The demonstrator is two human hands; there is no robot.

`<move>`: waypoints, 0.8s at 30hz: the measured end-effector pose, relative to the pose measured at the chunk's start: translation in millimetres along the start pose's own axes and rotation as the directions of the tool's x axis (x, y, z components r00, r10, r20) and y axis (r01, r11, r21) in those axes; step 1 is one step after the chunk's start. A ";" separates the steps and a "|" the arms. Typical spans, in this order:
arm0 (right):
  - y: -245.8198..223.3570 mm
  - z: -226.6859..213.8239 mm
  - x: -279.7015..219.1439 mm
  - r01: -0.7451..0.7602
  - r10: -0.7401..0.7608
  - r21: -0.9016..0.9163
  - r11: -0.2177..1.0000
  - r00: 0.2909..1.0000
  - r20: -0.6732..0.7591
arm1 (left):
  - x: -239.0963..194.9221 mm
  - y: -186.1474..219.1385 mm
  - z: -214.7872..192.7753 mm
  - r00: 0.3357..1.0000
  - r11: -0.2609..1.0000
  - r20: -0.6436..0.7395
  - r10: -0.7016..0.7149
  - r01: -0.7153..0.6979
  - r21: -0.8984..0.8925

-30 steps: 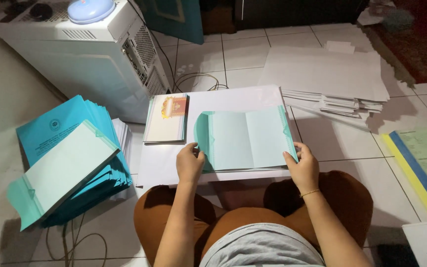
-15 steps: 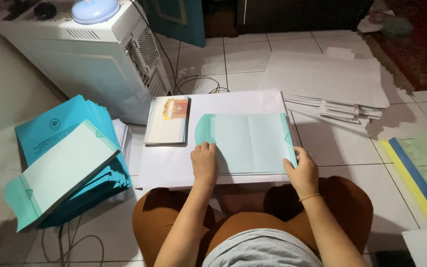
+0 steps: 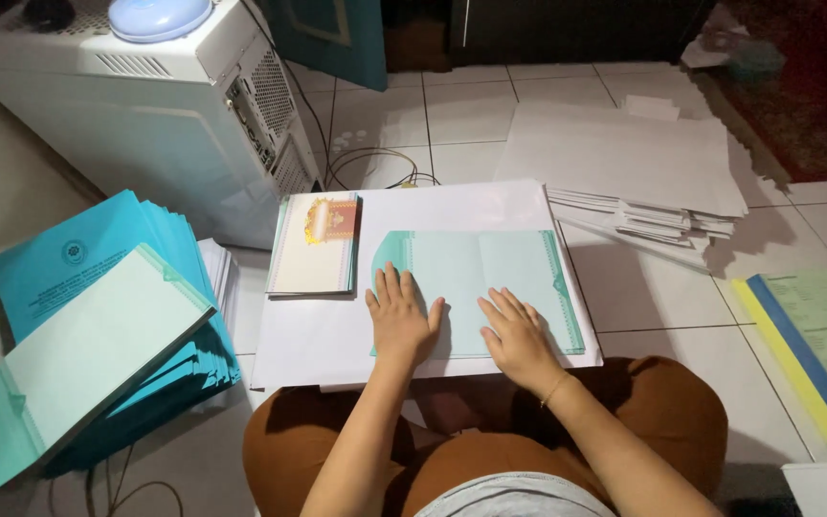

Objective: The person sits on the floor and folds light blue papers in half, then presses them flat with both hands. They repeat this process for several sheets, stacking the folded papers on a white surface.

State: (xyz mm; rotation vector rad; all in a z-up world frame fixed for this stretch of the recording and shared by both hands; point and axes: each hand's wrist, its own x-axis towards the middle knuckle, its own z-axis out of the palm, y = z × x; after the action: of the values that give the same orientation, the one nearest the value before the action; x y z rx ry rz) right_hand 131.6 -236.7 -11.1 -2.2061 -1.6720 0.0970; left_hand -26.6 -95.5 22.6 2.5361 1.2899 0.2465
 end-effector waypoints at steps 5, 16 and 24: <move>-15.7 -6.6 76.4 -0.124 0.132 -0.052 0.991 0.970 0.206 | 3.5 1.8 -4.8 0.998 1.000 0.058 -0.015 0.014 0.018; -51.7 -27.1 16.7 -0.143 0.168 -0.117 0.983 0.954 0.247 | 7.9 2.1 8.4 0.999 0.999 0.001 -0.049 0.049 0.017; -40.4 -19.4 27.0 -0.090 0.126 -0.125 0.988 0.943 0.309 | 11.1 -1.6 13.2 1.000 1.000 -0.002 -0.027 0.027 0.008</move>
State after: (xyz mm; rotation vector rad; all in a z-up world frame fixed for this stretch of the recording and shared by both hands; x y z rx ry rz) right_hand 107.8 -207.0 24.7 -2.4708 -1.7511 0.4183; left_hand -17.7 -87.9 9.9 2.5235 1.3275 0.2387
